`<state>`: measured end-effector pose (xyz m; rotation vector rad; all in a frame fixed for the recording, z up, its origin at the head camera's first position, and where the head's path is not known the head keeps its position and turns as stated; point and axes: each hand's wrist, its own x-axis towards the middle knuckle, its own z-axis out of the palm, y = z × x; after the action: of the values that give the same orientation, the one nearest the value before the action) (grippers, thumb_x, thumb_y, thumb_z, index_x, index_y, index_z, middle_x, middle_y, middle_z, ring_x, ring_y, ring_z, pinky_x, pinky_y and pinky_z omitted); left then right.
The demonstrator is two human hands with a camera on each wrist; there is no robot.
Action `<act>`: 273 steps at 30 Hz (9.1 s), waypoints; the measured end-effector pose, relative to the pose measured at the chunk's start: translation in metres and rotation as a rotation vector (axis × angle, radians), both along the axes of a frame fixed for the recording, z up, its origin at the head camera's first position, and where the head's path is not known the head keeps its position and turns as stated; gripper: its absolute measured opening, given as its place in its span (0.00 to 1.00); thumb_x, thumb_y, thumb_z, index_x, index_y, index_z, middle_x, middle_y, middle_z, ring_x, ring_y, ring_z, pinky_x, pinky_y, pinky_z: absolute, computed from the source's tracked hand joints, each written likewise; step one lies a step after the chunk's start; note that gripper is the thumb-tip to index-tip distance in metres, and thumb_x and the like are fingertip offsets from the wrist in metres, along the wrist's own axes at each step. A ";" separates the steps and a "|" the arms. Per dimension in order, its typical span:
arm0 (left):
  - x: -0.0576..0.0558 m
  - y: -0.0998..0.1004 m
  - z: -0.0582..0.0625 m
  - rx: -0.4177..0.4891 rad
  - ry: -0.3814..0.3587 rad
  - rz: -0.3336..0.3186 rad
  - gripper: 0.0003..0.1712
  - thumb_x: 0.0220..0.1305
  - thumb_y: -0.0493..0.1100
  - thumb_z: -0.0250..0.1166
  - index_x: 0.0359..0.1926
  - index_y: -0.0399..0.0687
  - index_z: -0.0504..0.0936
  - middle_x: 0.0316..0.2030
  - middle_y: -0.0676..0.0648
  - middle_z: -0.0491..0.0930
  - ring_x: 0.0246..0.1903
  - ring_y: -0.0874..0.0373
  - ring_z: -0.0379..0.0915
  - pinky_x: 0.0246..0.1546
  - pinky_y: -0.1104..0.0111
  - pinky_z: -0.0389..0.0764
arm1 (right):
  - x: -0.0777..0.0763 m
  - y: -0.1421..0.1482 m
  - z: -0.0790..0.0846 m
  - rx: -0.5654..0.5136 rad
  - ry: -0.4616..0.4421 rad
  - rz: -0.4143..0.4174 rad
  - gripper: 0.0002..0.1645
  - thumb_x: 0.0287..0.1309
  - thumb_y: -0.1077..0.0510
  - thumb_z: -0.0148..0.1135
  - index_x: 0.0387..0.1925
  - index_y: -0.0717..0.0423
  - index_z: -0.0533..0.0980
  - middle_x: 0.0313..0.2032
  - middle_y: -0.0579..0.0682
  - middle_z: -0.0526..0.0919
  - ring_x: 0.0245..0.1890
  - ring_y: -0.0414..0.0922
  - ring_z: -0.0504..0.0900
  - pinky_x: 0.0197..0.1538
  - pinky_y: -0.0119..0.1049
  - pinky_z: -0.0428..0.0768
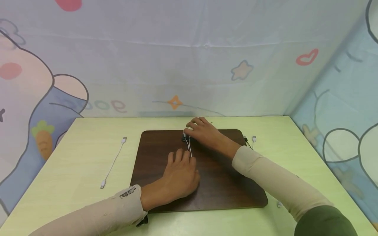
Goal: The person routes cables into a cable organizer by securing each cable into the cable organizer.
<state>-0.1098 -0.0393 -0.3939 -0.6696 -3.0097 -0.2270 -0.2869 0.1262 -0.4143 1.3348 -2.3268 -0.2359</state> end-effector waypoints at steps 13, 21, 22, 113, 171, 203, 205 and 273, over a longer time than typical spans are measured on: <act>0.002 -0.007 0.003 0.022 0.028 0.014 0.15 0.84 0.48 0.59 0.52 0.39 0.79 0.56 0.36 0.77 0.64 0.35 0.68 0.66 0.40 0.68 | 0.003 -0.012 0.006 0.016 0.062 0.007 0.16 0.79 0.64 0.67 0.62 0.48 0.80 0.60 0.48 0.89 0.64 0.52 0.85 0.71 0.51 0.81; 0.006 -0.019 0.003 0.067 0.022 0.039 0.13 0.83 0.47 0.60 0.48 0.39 0.77 0.55 0.35 0.77 0.65 0.32 0.68 0.66 0.38 0.68 | 0.006 -0.026 0.006 0.048 0.042 -0.007 0.16 0.81 0.64 0.65 0.63 0.48 0.80 0.62 0.48 0.88 0.66 0.52 0.85 0.73 0.50 0.80; 0.006 -0.020 0.003 0.071 0.025 0.043 0.13 0.83 0.47 0.60 0.47 0.39 0.77 0.54 0.34 0.77 0.65 0.32 0.68 0.66 0.38 0.68 | 0.007 -0.027 0.006 0.053 0.044 -0.008 0.17 0.81 0.65 0.65 0.63 0.48 0.80 0.62 0.48 0.88 0.66 0.52 0.85 0.73 0.50 0.80; 0.039 -0.121 0.000 0.004 0.065 0.275 0.10 0.76 0.40 0.63 0.37 0.40 0.73 0.47 0.35 0.80 0.64 0.29 0.70 0.65 0.31 0.65 | 0.030 -0.103 0.010 0.132 0.089 0.034 0.11 0.87 0.60 0.58 0.62 0.47 0.77 0.64 0.46 0.88 0.71 0.50 0.82 0.77 0.47 0.78; 0.065 -0.176 -0.004 -0.038 0.043 0.432 0.12 0.72 0.40 0.67 0.36 0.37 0.74 0.43 0.33 0.77 0.64 0.23 0.69 0.63 0.27 0.63 | 0.043 -0.154 0.014 0.155 0.051 0.090 0.19 0.91 0.58 0.50 0.71 0.42 0.78 0.67 0.44 0.87 0.71 0.48 0.80 0.77 0.45 0.76; 0.061 -0.209 -0.008 -0.081 0.044 0.482 0.13 0.69 0.34 0.63 0.30 0.34 0.70 0.33 0.35 0.73 0.55 0.20 0.74 0.57 0.25 0.65 | 0.037 -0.187 0.013 0.223 -0.043 0.003 0.20 0.92 0.51 0.49 0.74 0.40 0.76 0.73 0.43 0.83 0.79 0.49 0.74 0.81 0.46 0.73; 0.062 -0.210 -0.008 -0.080 0.032 0.489 0.12 0.70 0.34 0.62 0.31 0.33 0.70 0.34 0.35 0.72 0.55 0.21 0.73 0.57 0.25 0.64 | 0.036 -0.190 0.014 0.229 -0.048 -0.002 0.20 0.92 0.49 0.49 0.74 0.39 0.76 0.74 0.42 0.82 0.80 0.49 0.74 0.81 0.46 0.72; 0.047 -0.220 -0.003 -0.037 -0.193 0.554 0.15 0.70 0.44 0.61 0.28 0.40 0.74 0.38 0.36 0.73 0.67 0.19 0.63 0.63 0.23 0.56 | 0.032 -0.232 0.007 0.305 -0.068 -0.019 0.20 0.89 0.57 0.55 0.72 0.35 0.77 0.68 0.38 0.83 0.72 0.46 0.75 0.76 0.42 0.71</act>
<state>-0.0623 -0.2591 -0.3970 0.2120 -3.2322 -0.2157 -0.2549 -0.1058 -0.4069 1.4820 -2.4332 -0.5801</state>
